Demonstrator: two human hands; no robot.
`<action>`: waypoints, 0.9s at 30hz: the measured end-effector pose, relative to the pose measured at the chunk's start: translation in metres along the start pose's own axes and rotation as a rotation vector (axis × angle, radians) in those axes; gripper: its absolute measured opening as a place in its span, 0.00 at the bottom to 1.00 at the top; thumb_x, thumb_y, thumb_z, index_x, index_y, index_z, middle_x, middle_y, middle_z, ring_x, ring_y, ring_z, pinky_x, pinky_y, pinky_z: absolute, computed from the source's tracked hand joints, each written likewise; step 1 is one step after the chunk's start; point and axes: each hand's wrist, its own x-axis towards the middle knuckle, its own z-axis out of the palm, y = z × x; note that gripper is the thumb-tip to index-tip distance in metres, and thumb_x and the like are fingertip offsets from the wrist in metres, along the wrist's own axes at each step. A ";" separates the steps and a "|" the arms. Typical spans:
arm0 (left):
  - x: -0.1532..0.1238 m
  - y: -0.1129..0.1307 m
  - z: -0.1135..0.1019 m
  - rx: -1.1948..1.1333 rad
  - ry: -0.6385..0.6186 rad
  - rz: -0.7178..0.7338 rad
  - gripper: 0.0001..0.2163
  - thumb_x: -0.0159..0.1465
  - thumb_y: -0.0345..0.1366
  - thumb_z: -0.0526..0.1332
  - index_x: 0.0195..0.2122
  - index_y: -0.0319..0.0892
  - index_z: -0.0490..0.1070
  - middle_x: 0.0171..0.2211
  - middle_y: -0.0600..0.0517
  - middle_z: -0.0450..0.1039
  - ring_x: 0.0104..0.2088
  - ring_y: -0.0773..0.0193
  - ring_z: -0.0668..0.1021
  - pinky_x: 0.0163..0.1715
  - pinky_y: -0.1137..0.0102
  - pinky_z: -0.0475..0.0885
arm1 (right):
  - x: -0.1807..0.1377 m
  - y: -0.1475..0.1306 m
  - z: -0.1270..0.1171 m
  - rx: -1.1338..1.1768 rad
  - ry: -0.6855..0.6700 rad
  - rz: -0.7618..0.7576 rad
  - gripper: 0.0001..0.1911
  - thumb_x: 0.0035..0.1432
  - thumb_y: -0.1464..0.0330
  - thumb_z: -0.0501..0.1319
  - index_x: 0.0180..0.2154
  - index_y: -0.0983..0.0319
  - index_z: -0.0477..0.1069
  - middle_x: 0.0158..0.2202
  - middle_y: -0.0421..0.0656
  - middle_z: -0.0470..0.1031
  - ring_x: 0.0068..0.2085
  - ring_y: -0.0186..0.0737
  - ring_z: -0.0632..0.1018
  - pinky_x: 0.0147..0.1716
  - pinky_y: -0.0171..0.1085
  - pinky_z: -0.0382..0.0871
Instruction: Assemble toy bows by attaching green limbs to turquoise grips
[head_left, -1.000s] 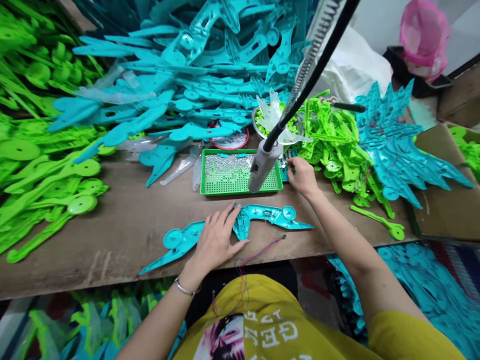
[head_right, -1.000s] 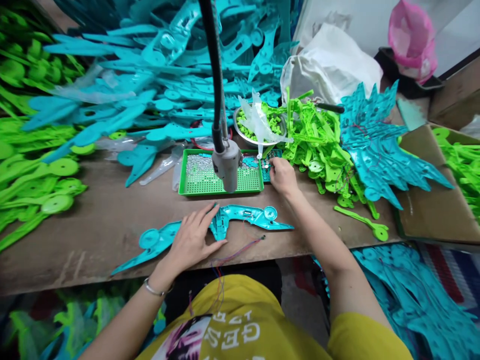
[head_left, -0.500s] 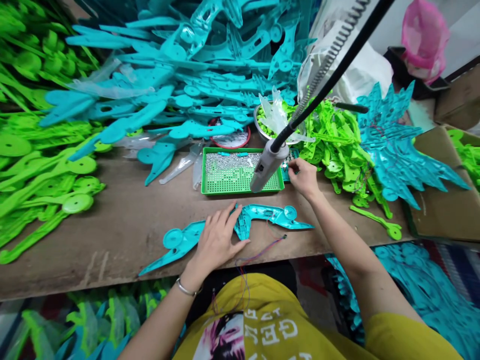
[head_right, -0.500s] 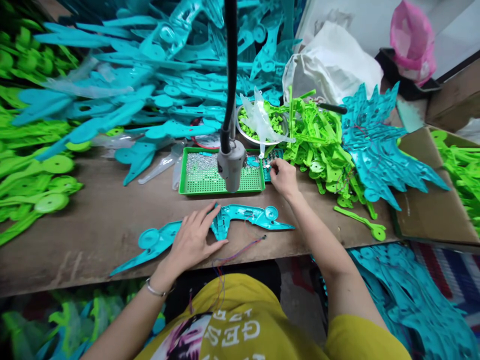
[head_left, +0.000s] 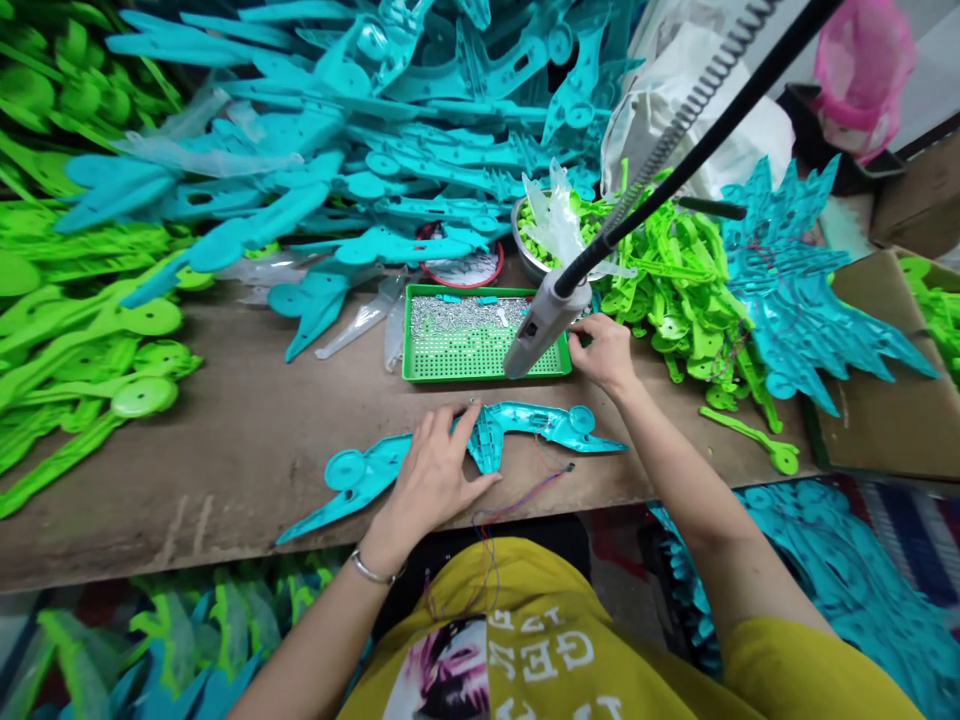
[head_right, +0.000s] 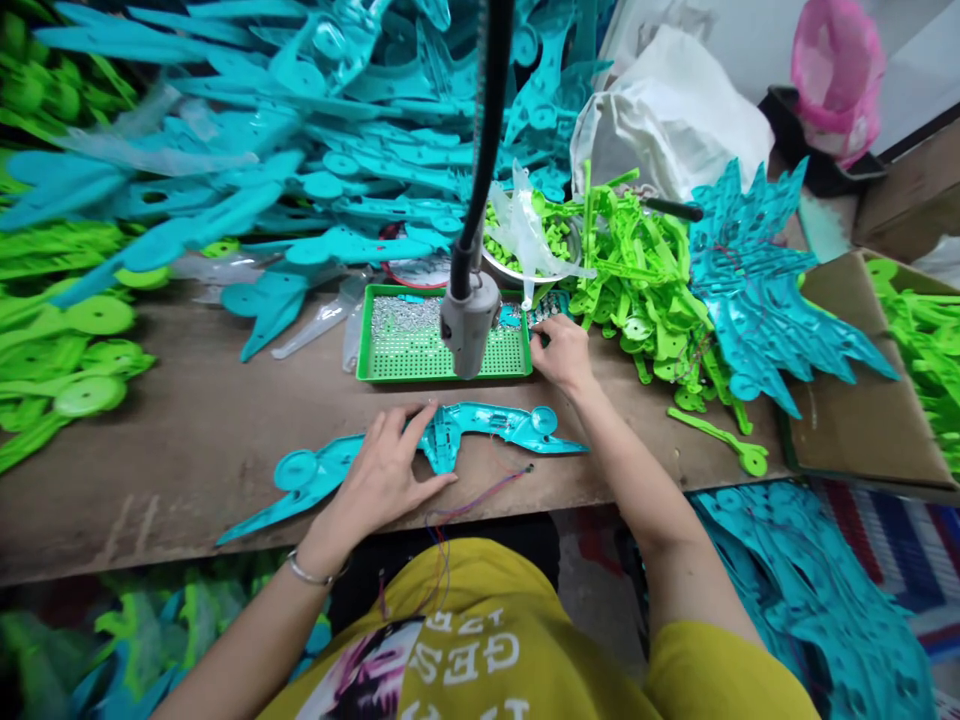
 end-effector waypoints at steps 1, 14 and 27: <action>0.000 0.000 0.000 0.002 -0.002 0.005 0.43 0.57 0.48 0.73 0.69 0.37 0.56 0.56 0.36 0.66 0.54 0.41 0.70 0.55 0.48 0.71 | 0.002 0.000 0.000 -0.009 -0.017 0.003 0.10 0.56 0.73 0.60 0.36 0.62 0.81 0.36 0.49 0.81 0.37 0.47 0.80 0.42 0.45 0.76; -0.006 0.018 -0.006 0.093 0.052 -0.037 0.36 0.58 0.44 0.72 0.65 0.37 0.64 0.53 0.38 0.68 0.51 0.42 0.71 0.51 0.51 0.71 | -0.059 -0.062 -0.051 0.494 -0.007 0.295 0.06 0.50 0.68 0.65 0.30 0.60 0.81 0.30 0.42 0.83 0.32 0.39 0.81 0.34 0.38 0.76; -0.016 0.055 -0.018 0.193 0.108 -0.100 0.31 0.59 0.36 0.69 0.63 0.36 0.65 0.54 0.37 0.69 0.51 0.42 0.71 0.48 0.51 0.71 | -0.105 -0.112 -0.039 0.268 -0.067 0.240 0.09 0.54 0.72 0.61 0.31 0.61 0.82 0.31 0.44 0.82 0.31 0.39 0.80 0.35 0.38 0.74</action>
